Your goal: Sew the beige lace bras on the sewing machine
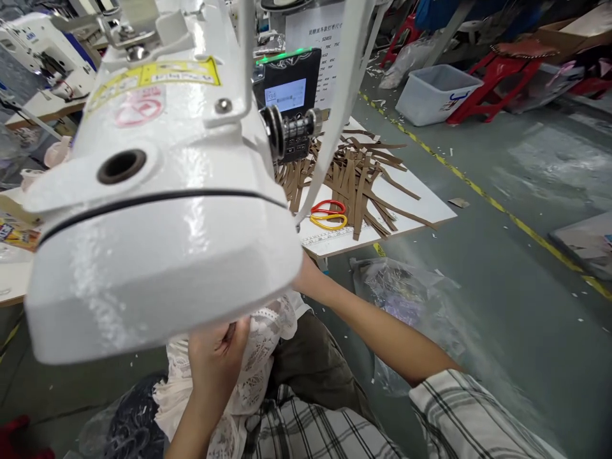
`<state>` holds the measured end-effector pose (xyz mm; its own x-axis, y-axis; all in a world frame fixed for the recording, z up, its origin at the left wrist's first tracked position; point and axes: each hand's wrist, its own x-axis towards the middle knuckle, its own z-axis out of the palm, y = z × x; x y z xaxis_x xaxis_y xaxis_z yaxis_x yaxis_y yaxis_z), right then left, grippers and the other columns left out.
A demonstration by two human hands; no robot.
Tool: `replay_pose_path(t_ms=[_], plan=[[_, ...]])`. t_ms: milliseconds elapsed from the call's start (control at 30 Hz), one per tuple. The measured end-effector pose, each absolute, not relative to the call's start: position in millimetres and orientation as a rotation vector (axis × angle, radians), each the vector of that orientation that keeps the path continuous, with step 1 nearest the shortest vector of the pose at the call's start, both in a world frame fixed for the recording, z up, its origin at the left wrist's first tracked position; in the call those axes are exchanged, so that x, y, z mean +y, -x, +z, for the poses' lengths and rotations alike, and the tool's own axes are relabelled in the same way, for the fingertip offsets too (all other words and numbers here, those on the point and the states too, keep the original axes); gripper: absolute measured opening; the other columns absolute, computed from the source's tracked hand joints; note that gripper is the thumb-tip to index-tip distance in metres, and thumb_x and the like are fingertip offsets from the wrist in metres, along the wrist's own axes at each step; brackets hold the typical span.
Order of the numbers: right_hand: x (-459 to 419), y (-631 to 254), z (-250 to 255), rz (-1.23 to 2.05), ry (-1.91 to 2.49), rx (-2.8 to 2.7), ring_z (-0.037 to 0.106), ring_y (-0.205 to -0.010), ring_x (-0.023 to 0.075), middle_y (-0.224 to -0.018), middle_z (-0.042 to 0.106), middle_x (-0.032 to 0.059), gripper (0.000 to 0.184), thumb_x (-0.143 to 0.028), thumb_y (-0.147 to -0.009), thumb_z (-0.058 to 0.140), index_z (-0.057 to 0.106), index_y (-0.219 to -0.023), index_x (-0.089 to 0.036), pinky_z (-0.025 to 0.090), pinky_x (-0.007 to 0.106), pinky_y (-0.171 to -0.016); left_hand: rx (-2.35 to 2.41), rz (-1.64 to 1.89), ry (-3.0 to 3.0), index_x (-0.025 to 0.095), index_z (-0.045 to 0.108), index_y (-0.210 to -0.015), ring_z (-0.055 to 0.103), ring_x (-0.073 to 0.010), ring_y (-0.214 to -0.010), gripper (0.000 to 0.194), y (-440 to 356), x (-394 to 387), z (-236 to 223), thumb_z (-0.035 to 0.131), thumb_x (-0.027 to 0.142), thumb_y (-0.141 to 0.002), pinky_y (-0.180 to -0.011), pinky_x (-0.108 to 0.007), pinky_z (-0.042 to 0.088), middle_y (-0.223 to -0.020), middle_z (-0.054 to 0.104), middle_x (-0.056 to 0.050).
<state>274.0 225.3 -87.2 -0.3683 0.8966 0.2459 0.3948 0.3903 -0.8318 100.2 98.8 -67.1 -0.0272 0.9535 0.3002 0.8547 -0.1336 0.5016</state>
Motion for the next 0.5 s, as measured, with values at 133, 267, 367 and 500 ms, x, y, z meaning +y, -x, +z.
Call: replay_pose_path(t_ms=[133, 267, 367, 500], plan=[[225.0, -273.9, -87.0, 0.999, 1.025, -1.851, 0.059, -0.084, 0.0206, -0.081, 0.059, 0.0030, 0.013, -0.016, -0.075, 0.057, 0.050, -0.066, -0.023, 0.050, 0.033, -0.080, 1.974, 0.892, -2.045, 0.023, 0.078, -0.096, 0.059, -0.0119, -0.057, 0.020, -101.8, 98.3, -66.4, 0.061, 0.028, -0.089, -0.053, -0.022, 0.042, -0.070, 0.070, -0.001], [224.4, -274.0, -85.1, 1.021, 1.007, -1.846, 0.059, -0.085, 0.0205, -0.084, 0.062, 0.0035, 0.010, -0.015, -0.076, 0.056, 0.054, -0.069, -0.022, 0.048, 0.032, -0.076, 1.957, 0.927, -2.024, 0.022, 0.078, -0.095, 0.059, -0.0122, -0.057, 0.020, -102.9, 98.3, -65.7, 0.060, 0.028, -0.089, -0.054, -0.023, 0.043, -0.068, 0.070, -0.001], [224.2, -273.4, -84.4, 1.021, 0.997, -1.845, 0.060, -0.086, 0.0210, -0.086, 0.063, 0.0040, 0.008, -0.015, -0.077, 0.056, 0.058, -0.072, -0.021, 0.047, 0.032, -0.074, 1.941, 0.954, -2.024, 0.021, 0.078, -0.095, 0.058, -0.0125, -0.056, 0.020, -102.3, 98.4, -66.5, 0.060, 0.027, -0.090, -0.053, -0.023, 0.042, -0.066, 0.068, -0.001], [223.6, -272.3, -84.2, 1.012, 0.950, -1.821, 0.063, -0.094, 0.0229, -0.093, 0.066, 0.0049, 0.009, -0.014, -0.079, 0.057, 0.063, -0.080, -0.020, 0.049, 0.032, -0.075, 1.926, 0.977, -2.017, 0.021, 0.078, -0.095, 0.057, -0.0126, -0.054, 0.019, -100.5, 98.0, -68.3, 0.061, 0.026, -0.090, -0.052, -0.024, 0.041, -0.064, 0.067, -0.001]])
